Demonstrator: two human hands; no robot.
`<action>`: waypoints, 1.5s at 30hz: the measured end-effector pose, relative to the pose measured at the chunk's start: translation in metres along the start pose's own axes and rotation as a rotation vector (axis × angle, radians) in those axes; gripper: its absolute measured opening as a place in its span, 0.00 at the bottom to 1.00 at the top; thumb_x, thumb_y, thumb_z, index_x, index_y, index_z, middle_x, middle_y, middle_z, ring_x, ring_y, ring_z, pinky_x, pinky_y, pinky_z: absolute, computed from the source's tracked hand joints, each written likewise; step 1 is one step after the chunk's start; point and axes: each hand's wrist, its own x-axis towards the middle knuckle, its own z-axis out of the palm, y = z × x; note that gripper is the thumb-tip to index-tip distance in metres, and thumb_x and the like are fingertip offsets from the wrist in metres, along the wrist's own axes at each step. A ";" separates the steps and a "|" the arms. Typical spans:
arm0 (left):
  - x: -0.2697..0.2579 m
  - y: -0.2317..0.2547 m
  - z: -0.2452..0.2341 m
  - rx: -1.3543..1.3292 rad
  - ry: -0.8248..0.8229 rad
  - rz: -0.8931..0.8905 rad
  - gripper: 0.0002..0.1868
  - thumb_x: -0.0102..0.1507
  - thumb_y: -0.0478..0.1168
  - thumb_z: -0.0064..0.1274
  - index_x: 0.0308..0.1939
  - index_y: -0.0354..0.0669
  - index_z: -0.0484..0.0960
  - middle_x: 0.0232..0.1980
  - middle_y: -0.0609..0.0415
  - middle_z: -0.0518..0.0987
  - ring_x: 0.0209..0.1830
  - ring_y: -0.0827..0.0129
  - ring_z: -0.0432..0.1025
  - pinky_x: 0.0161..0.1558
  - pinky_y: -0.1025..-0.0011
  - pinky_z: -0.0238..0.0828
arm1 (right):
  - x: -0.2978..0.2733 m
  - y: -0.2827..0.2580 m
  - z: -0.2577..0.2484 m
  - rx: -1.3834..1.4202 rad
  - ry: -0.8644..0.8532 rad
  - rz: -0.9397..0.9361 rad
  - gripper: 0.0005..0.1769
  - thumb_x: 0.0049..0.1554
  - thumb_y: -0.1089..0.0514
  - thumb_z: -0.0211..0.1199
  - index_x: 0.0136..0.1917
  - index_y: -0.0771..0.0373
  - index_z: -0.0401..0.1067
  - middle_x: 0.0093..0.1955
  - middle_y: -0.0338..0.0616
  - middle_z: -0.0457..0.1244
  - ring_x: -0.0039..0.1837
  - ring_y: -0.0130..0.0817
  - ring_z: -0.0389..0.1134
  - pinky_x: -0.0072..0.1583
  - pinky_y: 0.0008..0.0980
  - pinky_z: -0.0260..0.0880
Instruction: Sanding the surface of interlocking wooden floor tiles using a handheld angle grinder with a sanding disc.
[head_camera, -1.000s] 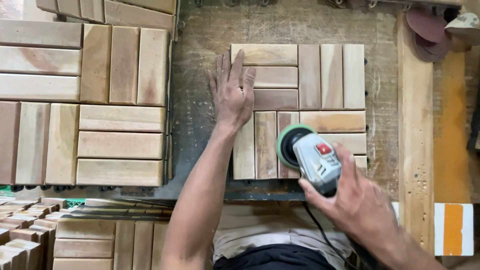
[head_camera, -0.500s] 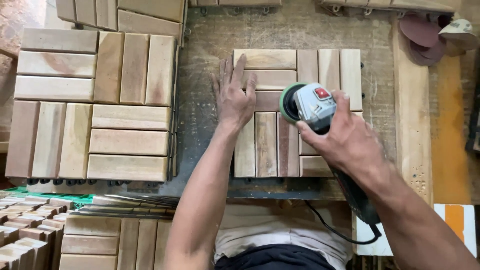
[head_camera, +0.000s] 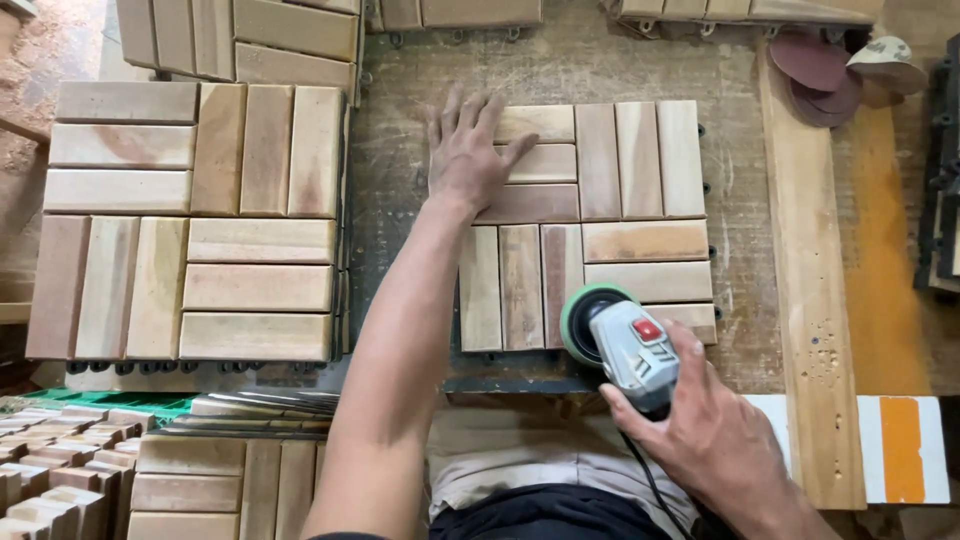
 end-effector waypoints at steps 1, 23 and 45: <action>-0.001 -0.001 -0.002 0.003 0.004 0.002 0.43 0.65 0.73 0.35 0.75 0.54 0.64 0.81 0.55 0.58 0.83 0.58 0.34 0.78 0.48 0.19 | -0.002 0.006 -0.002 0.003 0.004 -0.003 0.59 0.50 0.22 0.56 0.83 0.41 0.34 0.67 0.54 0.64 0.62 0.59 0.73 0.64 0.63 0.74; -0.095 0.011 -0.050 0.368 -0.164 -0.455 0.47 0.64 0.84 0.31 0.52 0.47 0.79 0.43 0.51 0.82 0.41 0.60 0.73 0.60 0.51 0.55 | -0.012 0.007 -0.059 0.334 0.117 0.371 0.51 0.50 0.32 0.60 0.82 0.44 0.48 0.71 0.60 0.62 0.71 0.63 0.63 0.68 0.58 0.63; -0.171 0.055 -0.028 0.257 -0.106 -0.285 0.33 0.69 0.71 0.44 0.49 0.45 0.81 0.46 0.48 0.84 0.48 0.56 0.76 0.55 0.50 0.67 | 0.001 -0.033 -0.044 0.146 -0.018 0.230 0.55 0.54 0.29 0.57 0.84 0.45 0.35 0.56 0.60 0.67 0.54 0.58 0.77 0.55 0.55 0.83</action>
